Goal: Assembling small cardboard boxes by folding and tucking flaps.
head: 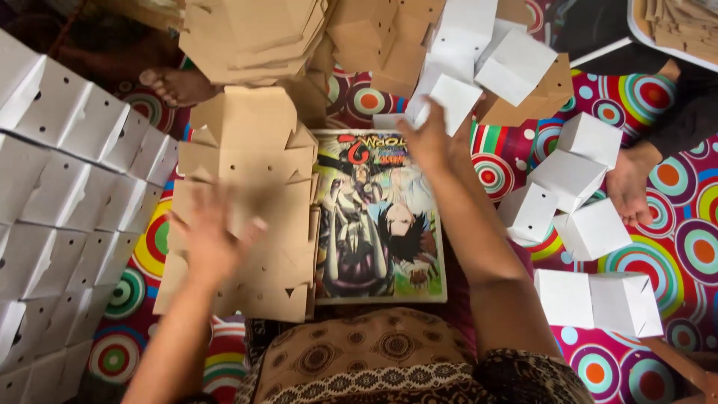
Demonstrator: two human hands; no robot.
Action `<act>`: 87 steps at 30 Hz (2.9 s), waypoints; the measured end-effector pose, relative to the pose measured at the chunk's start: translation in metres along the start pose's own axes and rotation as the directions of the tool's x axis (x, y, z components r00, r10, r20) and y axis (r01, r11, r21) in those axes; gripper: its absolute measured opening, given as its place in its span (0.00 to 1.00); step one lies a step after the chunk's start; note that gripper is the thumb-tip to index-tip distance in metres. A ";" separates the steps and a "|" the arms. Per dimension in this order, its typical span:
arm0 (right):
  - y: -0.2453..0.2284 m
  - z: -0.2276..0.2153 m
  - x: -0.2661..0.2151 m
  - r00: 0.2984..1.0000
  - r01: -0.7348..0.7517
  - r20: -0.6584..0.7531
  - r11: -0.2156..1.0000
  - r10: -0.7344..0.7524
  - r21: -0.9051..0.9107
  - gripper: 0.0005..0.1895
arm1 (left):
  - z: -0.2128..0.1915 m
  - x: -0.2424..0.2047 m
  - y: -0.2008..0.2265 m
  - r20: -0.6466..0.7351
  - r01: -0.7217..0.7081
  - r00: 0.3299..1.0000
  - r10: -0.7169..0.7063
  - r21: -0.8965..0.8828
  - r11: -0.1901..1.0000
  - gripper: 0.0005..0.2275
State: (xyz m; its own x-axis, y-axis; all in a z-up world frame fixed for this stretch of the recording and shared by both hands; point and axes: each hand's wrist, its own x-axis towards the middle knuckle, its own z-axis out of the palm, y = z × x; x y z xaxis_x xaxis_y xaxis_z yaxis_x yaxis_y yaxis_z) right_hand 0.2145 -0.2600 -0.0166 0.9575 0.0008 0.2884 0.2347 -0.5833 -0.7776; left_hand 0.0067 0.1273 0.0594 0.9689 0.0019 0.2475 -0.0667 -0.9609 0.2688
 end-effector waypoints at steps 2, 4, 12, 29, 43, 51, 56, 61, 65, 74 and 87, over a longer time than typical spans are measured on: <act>0.069 -0.006 0.041 0.978 -0.181 -0.113 0.982 0.175 -0.048 0.46 | 0.032 -0.017 0.016 0.215 0.035 0.976 -0.020 -0.068 0.997 0.43; 0.137 -0.004 0.074 0.876 -0.480 -0.156 0.853 0.456 -0.203 0.67 | 0.077 -0.033 0.021 0.555 -0.072 0.829 -0.062 0.216 0.974 0.48; 0.098 -0.012 0.106 0.652 -0.748 -0.081 0.622 0.754 -0.231 0.73 | 0.100 -0.050 0.010 0.120 -0.143 0.986 0.111 0.298 0.944 0.49; -0.048 -0.013 0.039 0.612 -0.231 -0.162 0.370 0.774 0.900 0.39 | 0.057 0.011 0.126 -0.318 -0.361 0.931 0.180 -0.719 0.594 0.70; -0.130 -0.091 -0.148 0.722 0.685 0.218 0.723 -0.656 -0.094 0.10 | 0.075 -0.021 0.112 -0.535 -0.829 0.540 0.650 -0.204 0.521 0.23; -0.124 -0.088 -0.168 0.829 0.559 0.046 0.824 -0.557 -0.091 0.07 | 0.072 -0.022 0.116 -0.436 -0.674 0.738 0.515 -0.442 0.592 0.29; -0.107 -0.065 -0.189 0.902 0.311 -0.305 0.950 -0.306 -0.034 0.06 | 0.037 -0.018 0.145 0.070 0.022 0.993 0.096 -0.905 0.425 0.70; -0.109 -0.064 -0.209 0.983 0.072 -0.180 0.970 -0.030 0.231 0.06 | 0.075 -0.019 0.135 0.081 0.064 0.969 0.236 -0.995 0.076 0.65; -0.075 -0.095 -0.173 0.956 0.107 -0.281 0.991 -0.080 0.082 0.08 | 0.086 -0.025 0.123 0.136 0.156 0.984 0.115 -0.969 -0.190 0.58; -0.131 -0.066 -0.199 0.750 0.649 0.085 0.705 -0.656 -0.285 0.15 | 0.091 -0.029 0.132 0.545 0.436 0.839 0.001 -0.670 -0.601 0.38; -0.151 -0.089 -0.184 0.845 0.524 0.066 0.847 -0.530 0.086 0.06 | 0.096 -0.041 0.131 0.443 0.391 0.896 0.012 -0.778 -0.491 0.30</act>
State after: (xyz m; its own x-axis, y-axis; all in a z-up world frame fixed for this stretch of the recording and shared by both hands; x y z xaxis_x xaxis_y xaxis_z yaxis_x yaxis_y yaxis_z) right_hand -0.0123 -0.2445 0.0973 0.6961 0.3639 0.6189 0.7154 -0.4237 -0.5556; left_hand -0.0187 -0.0254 -0.0046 0.9734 -0.1322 -0.1873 0.2261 0.6884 0.6892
